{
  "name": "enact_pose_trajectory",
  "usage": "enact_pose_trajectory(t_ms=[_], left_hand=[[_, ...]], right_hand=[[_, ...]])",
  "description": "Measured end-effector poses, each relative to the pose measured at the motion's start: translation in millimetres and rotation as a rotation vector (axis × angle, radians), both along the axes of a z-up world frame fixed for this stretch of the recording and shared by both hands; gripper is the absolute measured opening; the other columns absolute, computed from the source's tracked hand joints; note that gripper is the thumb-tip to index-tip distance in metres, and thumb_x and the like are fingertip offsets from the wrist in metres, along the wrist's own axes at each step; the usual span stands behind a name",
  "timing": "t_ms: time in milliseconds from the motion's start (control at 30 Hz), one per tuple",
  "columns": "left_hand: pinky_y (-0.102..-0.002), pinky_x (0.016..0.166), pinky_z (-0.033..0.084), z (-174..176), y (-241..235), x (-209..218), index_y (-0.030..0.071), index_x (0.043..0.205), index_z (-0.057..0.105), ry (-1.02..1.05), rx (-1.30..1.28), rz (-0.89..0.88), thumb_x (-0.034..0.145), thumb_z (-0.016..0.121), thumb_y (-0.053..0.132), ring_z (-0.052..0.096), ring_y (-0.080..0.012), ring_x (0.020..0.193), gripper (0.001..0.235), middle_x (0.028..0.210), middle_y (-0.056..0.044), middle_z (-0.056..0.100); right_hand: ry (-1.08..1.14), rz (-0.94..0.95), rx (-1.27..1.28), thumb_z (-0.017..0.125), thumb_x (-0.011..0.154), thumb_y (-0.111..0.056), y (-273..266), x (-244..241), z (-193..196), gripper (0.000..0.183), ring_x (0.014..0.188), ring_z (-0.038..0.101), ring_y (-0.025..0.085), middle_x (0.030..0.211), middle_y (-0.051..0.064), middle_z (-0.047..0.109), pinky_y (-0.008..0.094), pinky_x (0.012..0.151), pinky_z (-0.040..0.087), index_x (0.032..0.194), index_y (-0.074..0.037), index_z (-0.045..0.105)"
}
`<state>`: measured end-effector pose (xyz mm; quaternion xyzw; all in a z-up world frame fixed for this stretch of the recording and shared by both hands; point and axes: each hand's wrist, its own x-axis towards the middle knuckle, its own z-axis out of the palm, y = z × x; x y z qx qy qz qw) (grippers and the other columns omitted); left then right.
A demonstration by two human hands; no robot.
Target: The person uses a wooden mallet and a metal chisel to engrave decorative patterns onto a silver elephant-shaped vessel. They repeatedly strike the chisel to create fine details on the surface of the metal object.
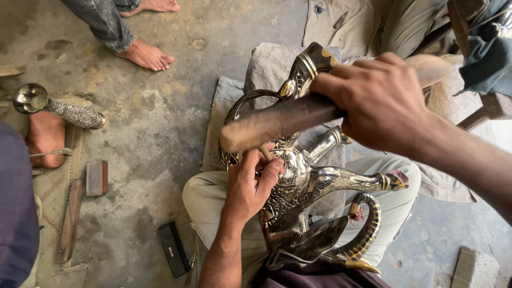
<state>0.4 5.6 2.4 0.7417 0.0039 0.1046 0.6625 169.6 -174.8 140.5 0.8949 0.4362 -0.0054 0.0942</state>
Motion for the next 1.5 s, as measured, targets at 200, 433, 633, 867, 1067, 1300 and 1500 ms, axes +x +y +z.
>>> enact_pose_trajectory(t_ms=[200, 433, 633, 867, 1067, 1300, 1500], left_hand=[[-0.028, 0.064, 0.059, -1.5, 0.9, -0.5, 0.001, 0.126, 0.055, -0.029, 0.012, 0.009, 0.106, 0.064, 0.021, 0.073, -0.0121, 0.073, 0.030, 0.088, -0.006, 0.075], [-0.027, 0.063, 0.060, -2.6, 0.7, -0.8, 0.001, 0.126, 0.056, -0.044, 0.001, -0.007, 0.107, 0.063, 0.022, 0.075, -0.0126, 0.077, 0.029, 0.090, -0.007, 0.074], [-0.026, 0.064, 0.060, -5.8, 0.5, -4.0, 0.001, 0.125, 0.057, -0.013, 0.004, -0.002, 0.105, 0.064, 0.022, 0.075, -0.0122, 0.077, 0.030, 0.089, -0.006, 0.075], [-0.028, 0.072, 0.061, -1.5, 2.3, -2.9, 0.001, 0.125, 0.056, -0.073, 0.032, -0.004, 0.107, 0.064, 0.021, 0.076, -0.0139, 0.082, 0.029, 0.087, -0.005, 0.073], [-0.028, 0.070, 0.062, -4.5, 2.9, -1.7, 0.001, 0.125, 0.056, -0.057, 0.034, -0.023, 0.107, 0.063, 0.024, 0.077, -0.0146, 0.084, 0.030, 0.090, -0.005, 0.074], [-0.028, 0.069, 0.062, -5.7, 2.5, -2.5, 0.001, 0.124, 0.057, -0.066, 0.032, -0.022, 0.107, 0.063, 0.025, 0.076, -0.0142, 0.083, 0.030, 0.092, -0.006, 0.074], [-0.029, 0.073, 0.062, -4.4, 4.0, -2.7, 0.002, 0.124, 0.057, -0.096, 0.045, -0.024, 0.108, 0.063, 0.024, 0.076, -0.0143, 0.086, 0.028, 0.092, -0.005, 0.072]], right_hand=[[0.385, -0.254, 0.112, 0.058, 0.088, -0.003, -1.7, 2.8, -3.6, 0.028, 0.061, 0.060, 0.020, 0.087, 0.004, 0.069, 0.039, 0.052, 0.051, 0.115, -0.012, 0.062], [0.357, -0.094, 0.343, 0.065, 0.081, -0.006, -3.8, -1.4, -9.5, 0.033, 0.064, 0.062, 0.012, 0.082, 0.003, 0.068, 0.032, 0.060, 0.055, 0.113, -0.012, 0.060], [0.333, -0.151, 0.152, 0.062, 0.084, -0.004, -4.9, -4.3, -6.2, 0.035, 0.059, 0.059, 0.011, 0.080, 0.002, 0.065, 0.026, 0.052, 0.049, 0.117, -0.015, 0.059], [0.362, -0.237, 0.202, 0.062, 0.085, 0.001, -3.0, -11.3, -1.9, 0.040, 0.059, 0.064, 0.017, 0.087, 0.002, 0.069, 0.029, 0.047, 0.047, 0.122, -0.016, 0.063], [0.302, -0.110, 0.336, 0.066, 0.080, -0.004, -11.3, -15.6, -0.1, 0.042, 0.068, 0.067, 0.019, 0.082, 0.008, 0.067, 0.035, 0.059, 0.055, 0.120, -0.010, 0.059], [0.364, -0.186, 0.310, 0.059, 0.076, 0.001, -5.2, -16.3, 2.5, 0.048, 0.064, 0.064, 0.014, 0.093, 0.005, 0.067, 0.026, 0.055, 0.051, 0.123, -0.010, 0.059], [0.183, -0.117, 0.129, 0.063, 0.075, 0.003, -5.3, -16.7, -0.7, 0.047, 0.059, 0.060, 0.015, 0.091, 0.002, 0.069, 0.032, 0.045, 0.046, 0.119, -0.014, 0.064]])
